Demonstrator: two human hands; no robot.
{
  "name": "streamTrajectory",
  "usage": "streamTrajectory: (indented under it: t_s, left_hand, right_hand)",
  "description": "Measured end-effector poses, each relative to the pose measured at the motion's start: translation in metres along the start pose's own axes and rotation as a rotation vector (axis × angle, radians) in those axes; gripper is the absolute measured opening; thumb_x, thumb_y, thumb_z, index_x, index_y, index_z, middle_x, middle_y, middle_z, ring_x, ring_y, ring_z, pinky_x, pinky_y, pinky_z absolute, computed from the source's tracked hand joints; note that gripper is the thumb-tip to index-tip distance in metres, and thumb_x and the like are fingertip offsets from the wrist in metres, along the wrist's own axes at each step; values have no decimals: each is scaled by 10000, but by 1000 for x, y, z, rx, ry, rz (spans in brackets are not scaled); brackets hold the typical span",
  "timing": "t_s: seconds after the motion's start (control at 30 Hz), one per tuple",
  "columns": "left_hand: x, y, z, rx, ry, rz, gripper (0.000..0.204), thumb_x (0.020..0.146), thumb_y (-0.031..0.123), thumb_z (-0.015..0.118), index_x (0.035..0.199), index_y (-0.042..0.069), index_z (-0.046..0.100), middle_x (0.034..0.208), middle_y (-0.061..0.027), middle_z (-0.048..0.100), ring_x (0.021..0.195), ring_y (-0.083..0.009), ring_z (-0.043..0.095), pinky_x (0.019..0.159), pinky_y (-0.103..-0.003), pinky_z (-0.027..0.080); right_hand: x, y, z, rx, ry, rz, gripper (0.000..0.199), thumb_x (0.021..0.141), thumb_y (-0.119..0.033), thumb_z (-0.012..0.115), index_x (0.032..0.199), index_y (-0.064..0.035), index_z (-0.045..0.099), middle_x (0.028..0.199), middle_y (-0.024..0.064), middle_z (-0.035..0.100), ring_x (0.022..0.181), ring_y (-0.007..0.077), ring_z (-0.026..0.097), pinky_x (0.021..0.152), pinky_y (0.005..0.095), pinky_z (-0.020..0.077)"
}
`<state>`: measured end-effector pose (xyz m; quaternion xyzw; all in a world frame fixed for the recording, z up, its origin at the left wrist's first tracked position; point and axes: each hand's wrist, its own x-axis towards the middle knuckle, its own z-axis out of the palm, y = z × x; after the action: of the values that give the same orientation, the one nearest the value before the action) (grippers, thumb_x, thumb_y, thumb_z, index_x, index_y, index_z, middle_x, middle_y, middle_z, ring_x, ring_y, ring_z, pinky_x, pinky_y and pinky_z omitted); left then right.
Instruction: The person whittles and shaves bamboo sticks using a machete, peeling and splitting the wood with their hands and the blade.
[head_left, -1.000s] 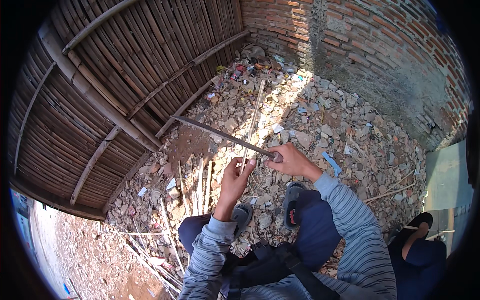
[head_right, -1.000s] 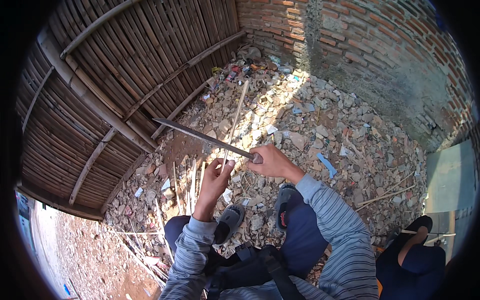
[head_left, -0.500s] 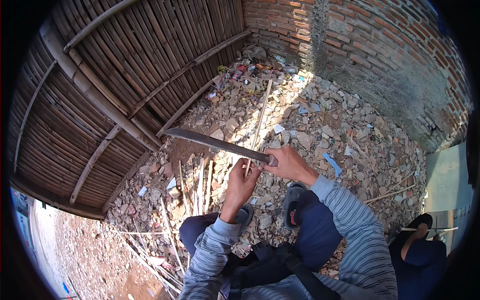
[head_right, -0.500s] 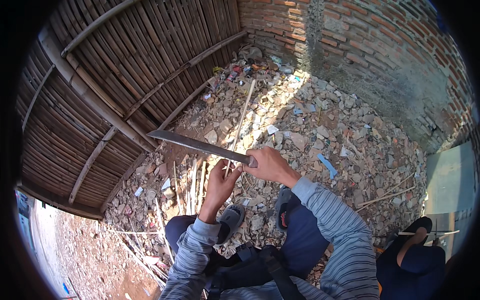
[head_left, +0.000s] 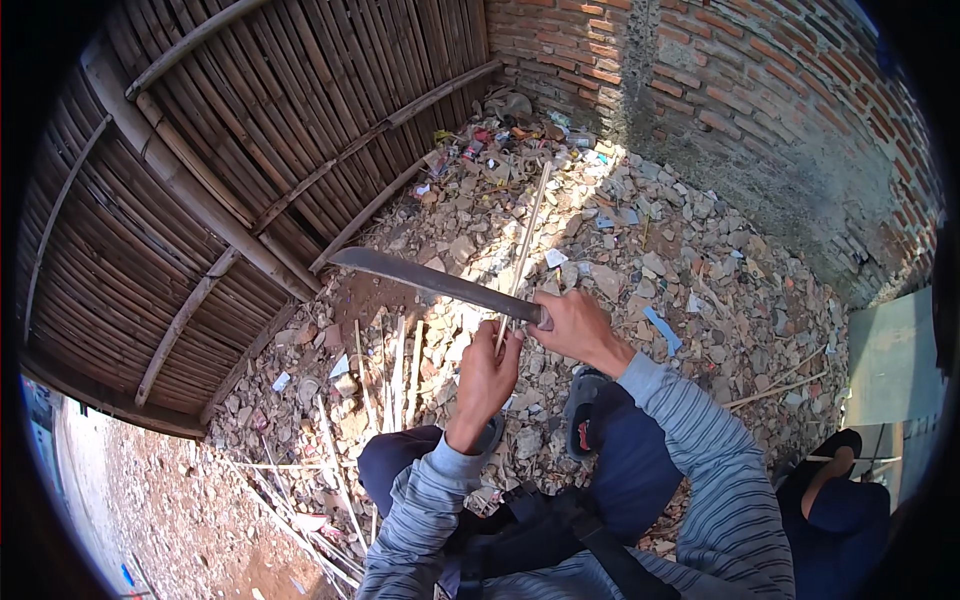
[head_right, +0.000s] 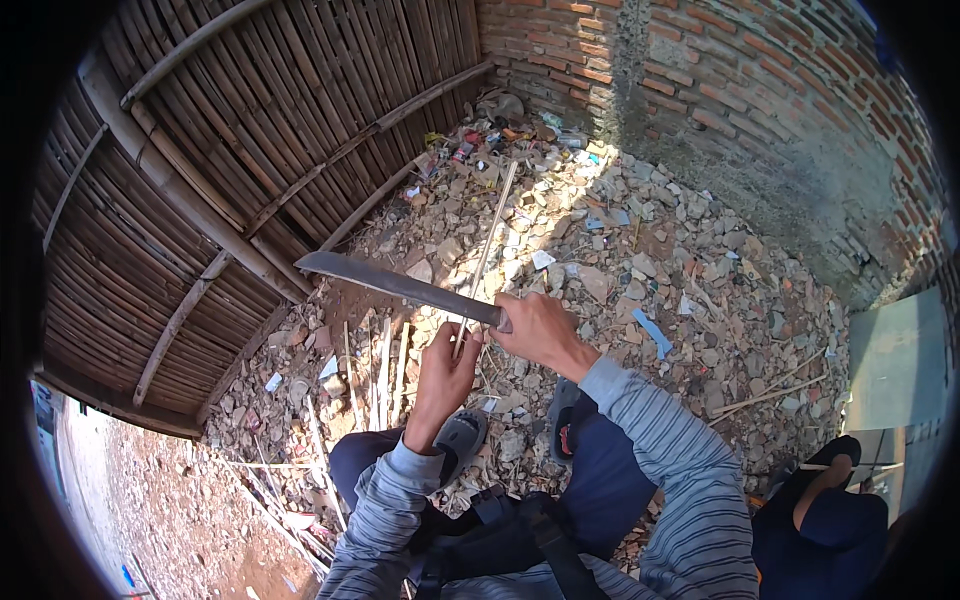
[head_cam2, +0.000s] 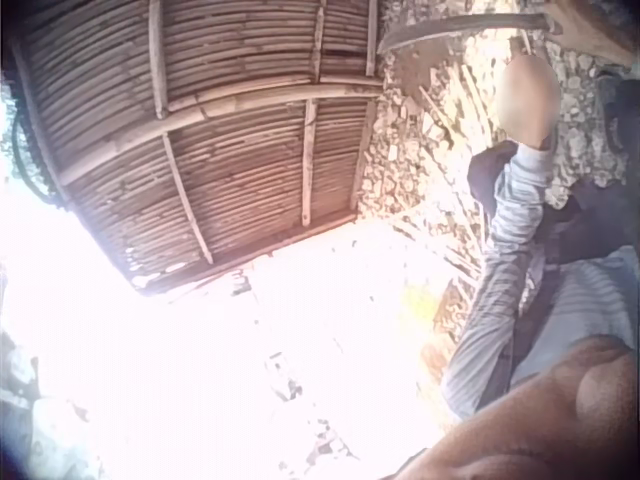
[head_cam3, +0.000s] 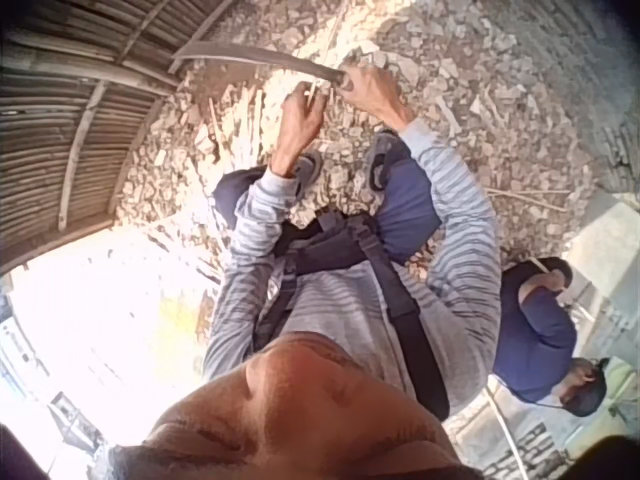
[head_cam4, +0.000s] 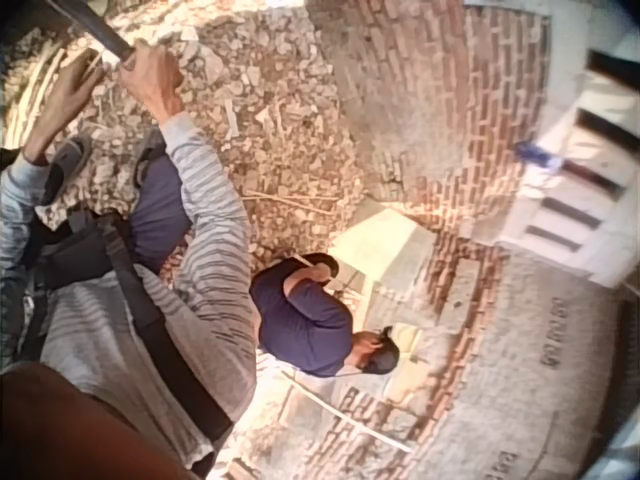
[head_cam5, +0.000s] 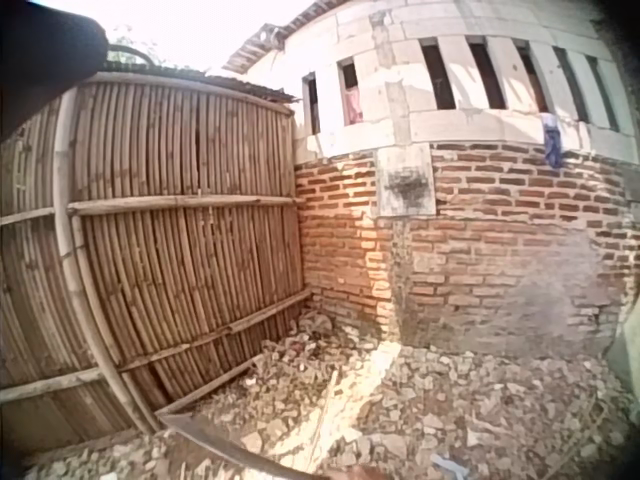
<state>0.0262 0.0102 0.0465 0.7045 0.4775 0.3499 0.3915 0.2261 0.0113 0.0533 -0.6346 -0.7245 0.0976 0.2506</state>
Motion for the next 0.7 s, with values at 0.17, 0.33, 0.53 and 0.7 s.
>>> streamTrajectory:
  t_s: [0.17,0.33,0.53,0.7]
  left_hand:
    - [0,-13,1,-167,-52,-7,299,1120,214,502,1022,-47,609,647,-173,537,568,-284,502,571,-451,396]
    - [-1,-8,7,-95,-34,21,284,1115,199,500,1000,-44,591,674,-239,589,606,-398,589,591,-510,416]
    - [-3,-8,14,56,27,93,211,1097,149,515,989,-27,556,684,-320,605,655,-544,609,550,-585,408]
    - [-6,-8,17,145,64,132,196,1095,149,518,999,-18,552,672,-333,599,648,-545,618,535,-606,418]
  right_hand:
    - [6,-4,-3,-81,0,-40,300,799,-289,821,974,-67,722,683,198,701,688,429,716,673,519,583]
    - [8,-3,-3,61,12,67,266,791,-258,786,942,-49,721,694,216,697,706,437,716,691,519,583]
    - [2,-2,1,47,-45,47,245,775,-222,769,949,-51,738,704,210,697,727,434,720,694,513,584]
    - [12,5,-4,43,5,139,248,769,-204,772,962,-48,753,727,210,710,734,430,725,698,508,587]
